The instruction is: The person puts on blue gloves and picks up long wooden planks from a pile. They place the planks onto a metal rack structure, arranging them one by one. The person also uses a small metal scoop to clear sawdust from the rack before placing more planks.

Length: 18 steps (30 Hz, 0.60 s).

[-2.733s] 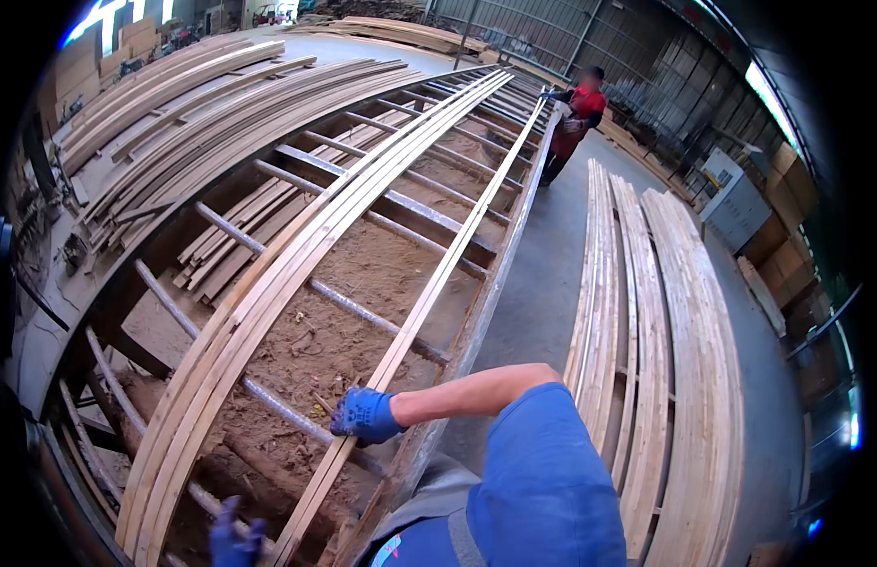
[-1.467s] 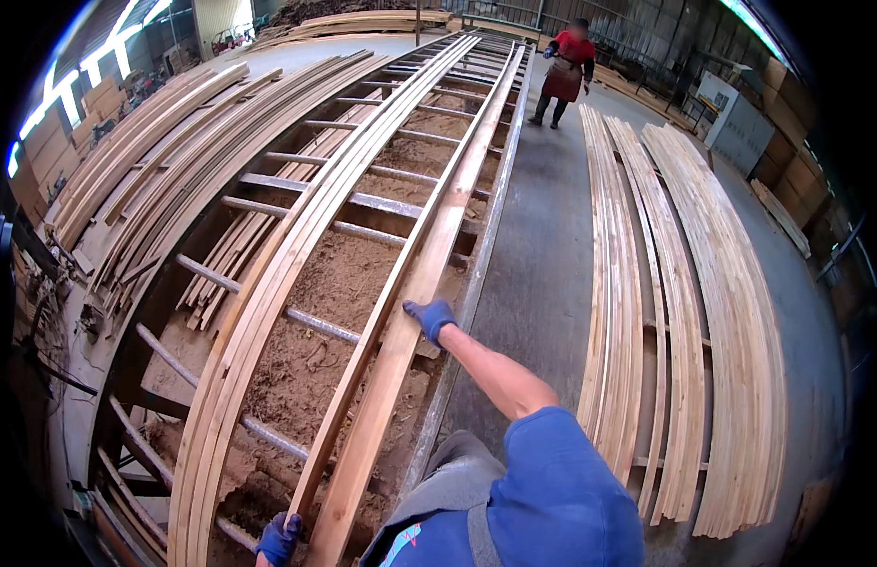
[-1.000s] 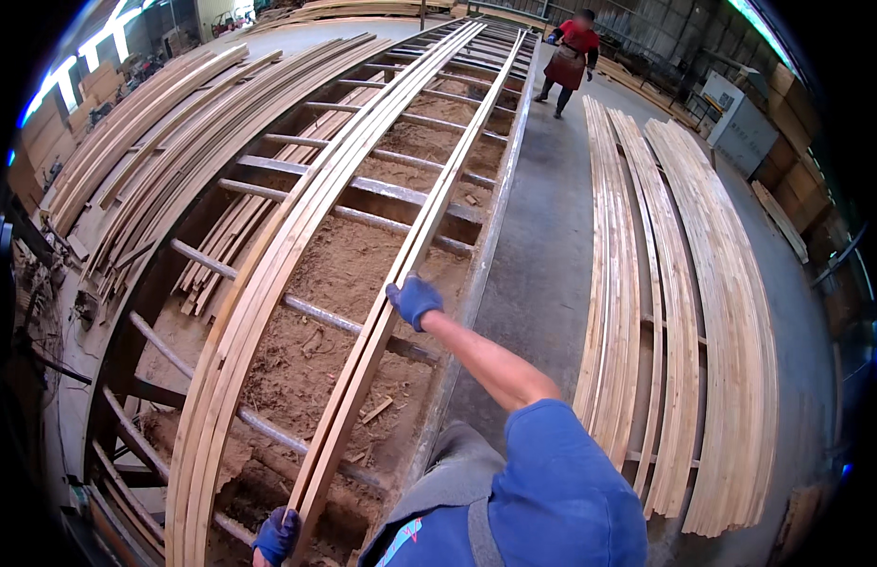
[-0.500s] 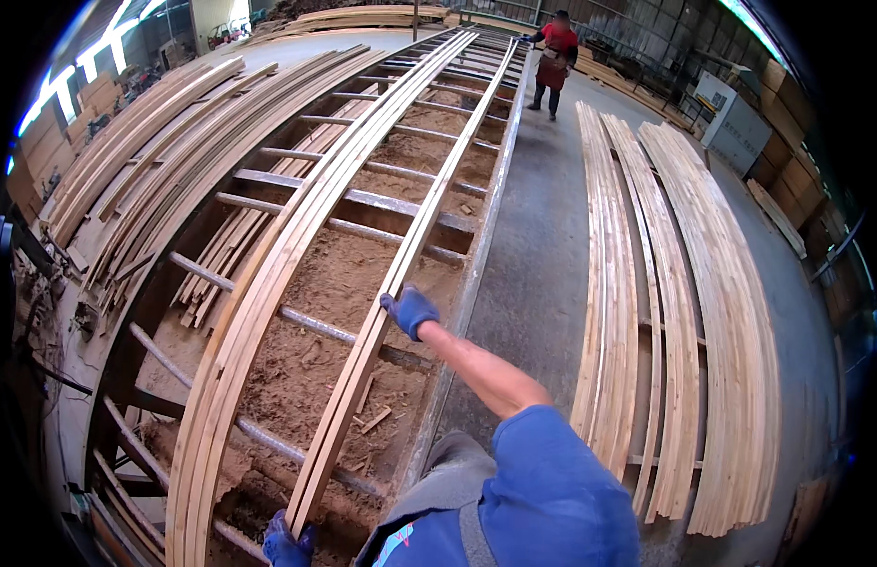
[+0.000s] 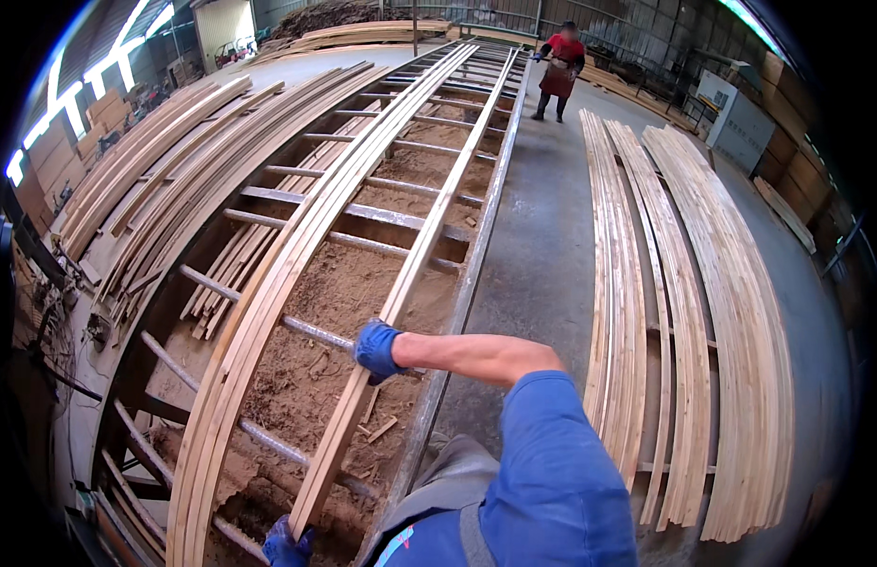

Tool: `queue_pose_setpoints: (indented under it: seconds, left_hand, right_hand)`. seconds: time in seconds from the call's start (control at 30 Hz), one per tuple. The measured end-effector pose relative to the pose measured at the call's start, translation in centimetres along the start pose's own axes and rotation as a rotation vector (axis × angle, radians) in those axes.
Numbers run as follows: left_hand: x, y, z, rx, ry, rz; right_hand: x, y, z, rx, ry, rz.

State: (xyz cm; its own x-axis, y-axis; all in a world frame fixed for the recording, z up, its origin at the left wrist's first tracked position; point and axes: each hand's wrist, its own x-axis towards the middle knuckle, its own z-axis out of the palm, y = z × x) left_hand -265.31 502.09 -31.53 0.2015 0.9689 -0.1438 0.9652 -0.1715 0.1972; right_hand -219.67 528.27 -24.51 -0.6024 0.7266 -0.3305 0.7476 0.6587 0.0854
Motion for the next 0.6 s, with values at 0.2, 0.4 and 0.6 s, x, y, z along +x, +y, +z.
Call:
queue_pose_setpoints:
  seconds: [0.2,0.4,0.6]
  left_hand:
    - [-3.3,-0.7,1.5,0.097,-0.065,0.045]
    - [-16.4,2.0,2.8,0.184,-0.119,-0.368]
    - [-4.9,12.2,0.1,-0.108,-0.052,-0.029]
  right_hand:
    - [-6.4,-4.8,4.6,0.016,0.058,-0.063]
    - [-0.5,-9.1,3.2,0.225,0.281,-0.439]
    - [-12.9,2.9,5.3,0.142,0.292,-0.178]
